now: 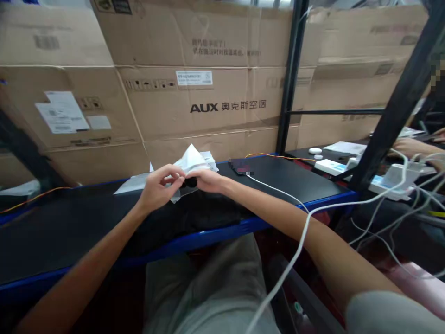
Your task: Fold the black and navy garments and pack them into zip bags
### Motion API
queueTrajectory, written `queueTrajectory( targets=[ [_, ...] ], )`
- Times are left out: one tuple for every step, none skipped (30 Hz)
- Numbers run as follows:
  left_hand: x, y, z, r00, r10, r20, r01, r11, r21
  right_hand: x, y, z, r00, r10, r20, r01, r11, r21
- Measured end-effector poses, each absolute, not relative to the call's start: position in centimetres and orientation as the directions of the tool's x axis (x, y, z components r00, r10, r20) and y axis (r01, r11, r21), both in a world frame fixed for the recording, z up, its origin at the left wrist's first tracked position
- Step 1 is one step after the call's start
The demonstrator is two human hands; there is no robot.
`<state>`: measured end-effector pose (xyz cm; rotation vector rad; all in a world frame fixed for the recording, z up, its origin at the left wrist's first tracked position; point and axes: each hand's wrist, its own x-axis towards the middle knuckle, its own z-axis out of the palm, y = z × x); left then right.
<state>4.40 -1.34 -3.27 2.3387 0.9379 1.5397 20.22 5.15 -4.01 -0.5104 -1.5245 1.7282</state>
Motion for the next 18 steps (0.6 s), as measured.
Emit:
queueTrajectory(
  targets=[
    [4.2,-1.3,-3.2,0.249,0.602,0.759,0.398,-0.778,0.486,20.3,5.1,-3.8,-0.629,0.746,0.219,-0.329,0.0,-0.944],
    [4.1,-1.2,-3.2,0.242,0.607,0.757,0.396,-0.774,0.494,20.2,5.0,-3.7,-0.624,0.743,0.242,-0.368,-0.006,-0.93],
    [4.0,-1.2,-3.2,0.237,0.612,0.755,0.396,-0.77,0.5,20.2,5.0,-3.7,-0.61,0.748,0.26,-0.398,-0.005,-0.917],
    [4.0,-1.2,-3.2,0.236,0.616,0.751,0.393,-0.768,0.506,20.0,5.0,-3.8,-0.578,0.766,0.28,-0.42,0.015,-0.907],
    [4.0,-1.2,-3.2,0.235,0.621,0.748,0.384,-0.766,0.515,19.8,5.1,-4.0,-0.537,0.789,0.299,-0.43,0.049,-0.902],
    [4.0,-1.3,-3.2,0.237,0.626,0.743,0.37,-0.765,0.527,19.7,5.2,-4.3,-0.493,0.811,0.314,-0.42,0.094,-0.903],
    [4.1,-1.4,-3.2,0.246,0.634,0.733,0.357,-0.762,0.54,19.5,5.3,-4.6,-0.452,0.831,0.324,-0.384,0.147,-0.912],
    [4.2,-1.4,-3.3,0.263,0.644,0.719,0.345,-0.759,0.553,19.4,5.5,-4.9,-0.409,0.846,0.342,-0.33,0.213,-0.92],
    [4.3,-1.5,-3.3,0.293,0.651,0.701,0.335,-0.756,0.562,19.4,5.7,-5.1,-0.377,0.847,0.375,-0.265,0.289,-0.92],
    [4.4,-1.6,-3.4,0.333,0.653,0.68,0.333,-0.756,0.563,19.5,5.9,-5.2,-0.358,0.831,0.425,-0.208,0.373,-0.904],
    [4.5,-1.7,-3.4,0.377,0.652,0.658,0.342,-0.758,0.555,19.6,6.1,-5.3,-0.349,0.802,0.485,-0.168,0.455,-0.874],
    [4.6,-1.7,-3.5,0.417,0.648,0.638,0.361,-0.762,0.538,19.9,6.4,-5.3,-0.343,0.763,0.548,-0.15,0.531,-0.834],
    [4.7,-1.7,-3.5,0.449,0.643,0.62,0.382,-0.766,0.517,20.1,6.5,-5.2,-0.338,0.725,0.601,-0.146,0.59,-0.794],
    [4.8,-1.7,-3.6,0.474,0.639,0.605,0.401,-0.769,0.498,20.3,6.7,-5.2,-0.332,0.695,0.638,-0.146,0.631,-0.762],
    [4.8,-1.7,-3.6,0.488,0.637,0.597,0.413,-0.771,0.484,20.4,6.8,-5.1,-0.321,0.681,0.659,-0.15,0.65,-0.745],
    [4.8,-1.6,-3.6,0.492,0.637,0.593,0.421,-0.771,0.478,20.4,6.8,-5.1,-0.303,0.684,0.664,-0.159,0.651,-0.743],
    [4.8,-1.5,-3.6,0.492,0.637,0.594,0.423,-0.771,0.476,20.4,6.7,-5.1,-0.287,0.7,0.654,-0.177,0.633,-0.754],
    [4.7,-1.5,-3.6,0.489,0.637,0.595,0.424,-0.77,0.477,20.3,6.6,-5.1,-0.276,0.721,0.635,-0.214,0.598,-0.772]
  ],
)
